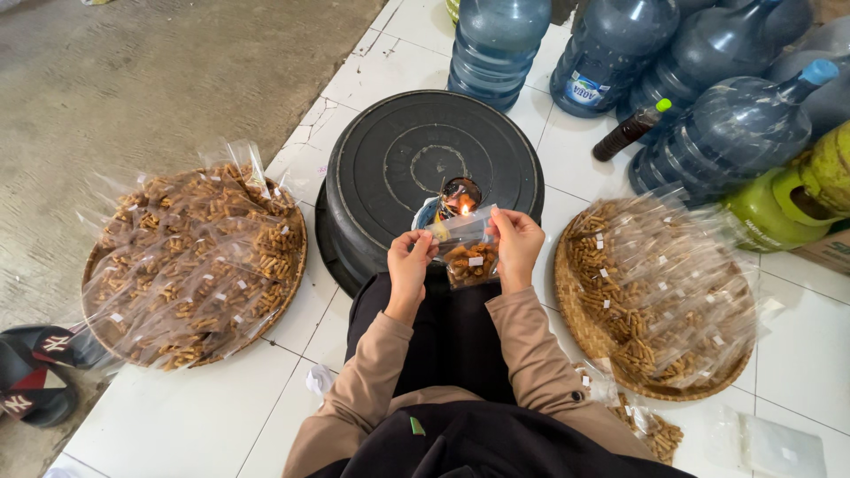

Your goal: The person sits on the floor and heat-seals clear plastic bags filled with snack sticks by pressing each bag's opening against the flame of a candle set in a bowl on an overturned stool. They take filled bags from baskets beside them, seal each one, and set the sealed bag aside.

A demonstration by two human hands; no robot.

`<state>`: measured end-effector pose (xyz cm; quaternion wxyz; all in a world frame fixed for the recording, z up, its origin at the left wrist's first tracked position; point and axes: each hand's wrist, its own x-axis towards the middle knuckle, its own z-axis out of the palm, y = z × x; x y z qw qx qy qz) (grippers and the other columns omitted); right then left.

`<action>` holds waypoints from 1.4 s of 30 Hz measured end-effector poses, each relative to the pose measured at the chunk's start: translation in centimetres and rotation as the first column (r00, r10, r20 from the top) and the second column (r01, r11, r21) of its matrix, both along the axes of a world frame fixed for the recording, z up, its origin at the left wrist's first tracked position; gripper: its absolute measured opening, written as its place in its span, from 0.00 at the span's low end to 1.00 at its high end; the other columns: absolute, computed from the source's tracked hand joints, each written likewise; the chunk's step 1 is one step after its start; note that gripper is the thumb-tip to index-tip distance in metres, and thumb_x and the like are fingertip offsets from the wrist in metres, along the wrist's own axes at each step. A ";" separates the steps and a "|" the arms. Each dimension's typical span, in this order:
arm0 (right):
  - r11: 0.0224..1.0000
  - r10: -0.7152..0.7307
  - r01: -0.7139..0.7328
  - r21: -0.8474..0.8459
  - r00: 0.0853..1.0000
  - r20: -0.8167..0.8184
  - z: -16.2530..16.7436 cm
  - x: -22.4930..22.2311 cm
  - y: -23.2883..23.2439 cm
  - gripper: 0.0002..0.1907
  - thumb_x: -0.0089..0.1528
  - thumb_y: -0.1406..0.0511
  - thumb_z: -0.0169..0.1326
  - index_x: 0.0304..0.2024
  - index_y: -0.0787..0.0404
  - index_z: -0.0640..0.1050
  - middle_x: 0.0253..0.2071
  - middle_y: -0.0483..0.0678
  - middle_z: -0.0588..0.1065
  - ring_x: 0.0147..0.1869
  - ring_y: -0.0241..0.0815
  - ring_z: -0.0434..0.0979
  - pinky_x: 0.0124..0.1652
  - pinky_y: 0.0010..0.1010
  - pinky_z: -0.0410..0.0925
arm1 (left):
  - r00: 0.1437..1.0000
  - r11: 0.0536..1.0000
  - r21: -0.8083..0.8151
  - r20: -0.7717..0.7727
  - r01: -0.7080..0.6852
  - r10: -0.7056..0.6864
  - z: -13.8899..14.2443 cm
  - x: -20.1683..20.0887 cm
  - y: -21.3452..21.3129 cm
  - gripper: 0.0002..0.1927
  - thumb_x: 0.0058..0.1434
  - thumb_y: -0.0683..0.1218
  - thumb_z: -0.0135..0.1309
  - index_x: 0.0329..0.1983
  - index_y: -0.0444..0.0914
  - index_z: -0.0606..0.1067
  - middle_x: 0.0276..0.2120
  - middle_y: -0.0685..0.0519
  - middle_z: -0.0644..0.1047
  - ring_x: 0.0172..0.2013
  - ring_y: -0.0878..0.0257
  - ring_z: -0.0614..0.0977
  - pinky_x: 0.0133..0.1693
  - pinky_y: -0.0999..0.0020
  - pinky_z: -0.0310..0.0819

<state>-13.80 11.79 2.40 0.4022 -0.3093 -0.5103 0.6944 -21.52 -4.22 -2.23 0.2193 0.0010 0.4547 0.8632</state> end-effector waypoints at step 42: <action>0.981 0.193 -0.194 0.026 0.981 0.013 -0.3 0.1 -3.6 0.05 0.64 0.69 0.60 0.38 0.67 0.79 0.31 0.47 0.79 0.29 0.34 0.78 0.29 0.20 0.66 | 0.985 0.988 -0.027 -0.096 -0.150 0.147 1.0 1.5 -4.7 0.07 0.67 0.41 0.56 0.43 0.34 0.72 0.37 0.50 0.77 0.36 0.67 0.80 0.42 0.72 0.77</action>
